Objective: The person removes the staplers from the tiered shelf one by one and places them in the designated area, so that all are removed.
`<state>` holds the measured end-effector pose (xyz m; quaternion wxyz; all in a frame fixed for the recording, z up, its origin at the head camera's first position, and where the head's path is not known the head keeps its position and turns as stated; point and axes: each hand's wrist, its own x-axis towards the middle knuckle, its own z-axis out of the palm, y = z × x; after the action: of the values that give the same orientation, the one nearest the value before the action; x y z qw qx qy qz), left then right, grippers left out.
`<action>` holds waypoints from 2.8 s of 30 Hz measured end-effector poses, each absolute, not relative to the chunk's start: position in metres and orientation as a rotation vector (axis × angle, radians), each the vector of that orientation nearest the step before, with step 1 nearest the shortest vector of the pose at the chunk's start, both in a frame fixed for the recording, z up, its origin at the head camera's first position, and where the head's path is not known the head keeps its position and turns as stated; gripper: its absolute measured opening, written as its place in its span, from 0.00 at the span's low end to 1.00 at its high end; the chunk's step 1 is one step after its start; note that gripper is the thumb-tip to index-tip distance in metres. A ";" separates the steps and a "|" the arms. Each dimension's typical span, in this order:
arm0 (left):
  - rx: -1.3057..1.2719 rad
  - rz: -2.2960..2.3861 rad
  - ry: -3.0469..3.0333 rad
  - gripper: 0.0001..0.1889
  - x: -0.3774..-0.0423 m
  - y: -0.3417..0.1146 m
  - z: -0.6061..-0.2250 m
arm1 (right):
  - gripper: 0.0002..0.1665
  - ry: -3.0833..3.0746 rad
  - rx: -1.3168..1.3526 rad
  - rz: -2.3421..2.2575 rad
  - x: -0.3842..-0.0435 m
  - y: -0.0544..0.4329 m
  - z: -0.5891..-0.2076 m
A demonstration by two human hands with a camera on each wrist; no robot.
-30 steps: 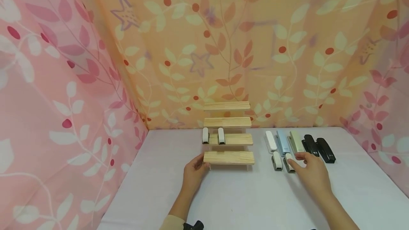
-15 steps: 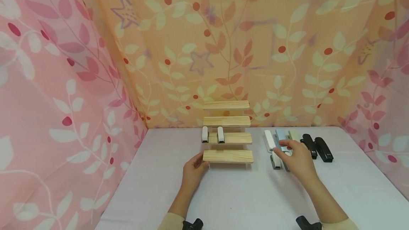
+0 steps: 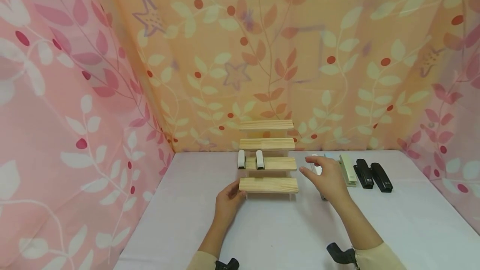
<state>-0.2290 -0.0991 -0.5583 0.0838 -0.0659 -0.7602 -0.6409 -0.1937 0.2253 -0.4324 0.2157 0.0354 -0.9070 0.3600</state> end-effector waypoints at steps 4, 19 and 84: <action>-0.188 -1.910 -2.265 0.28 -0.229 -0.097 -0.558 | 0.28 -2.508 0.115 1.049 -0.199 0.213 -0.434; -0.217 -1.875 -2.289 0.29 -0.228 -0.100 -0.555 | 0.30 -2.507 0.124 1.155 -0.216 0.173 -0.436; -0.217 -1.934 -2.257 0.30 -0.226 -0.098 -0.554 | 0.32 -2.437 0.010 1.011 -0.248 0.091 -0.471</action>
<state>-0.2264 -0.0983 -0.5545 0.0807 -0.0726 -0.7549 -0.6468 -0.2484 0.0907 -0.4709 0.2491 0.0036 -0.8945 0.3712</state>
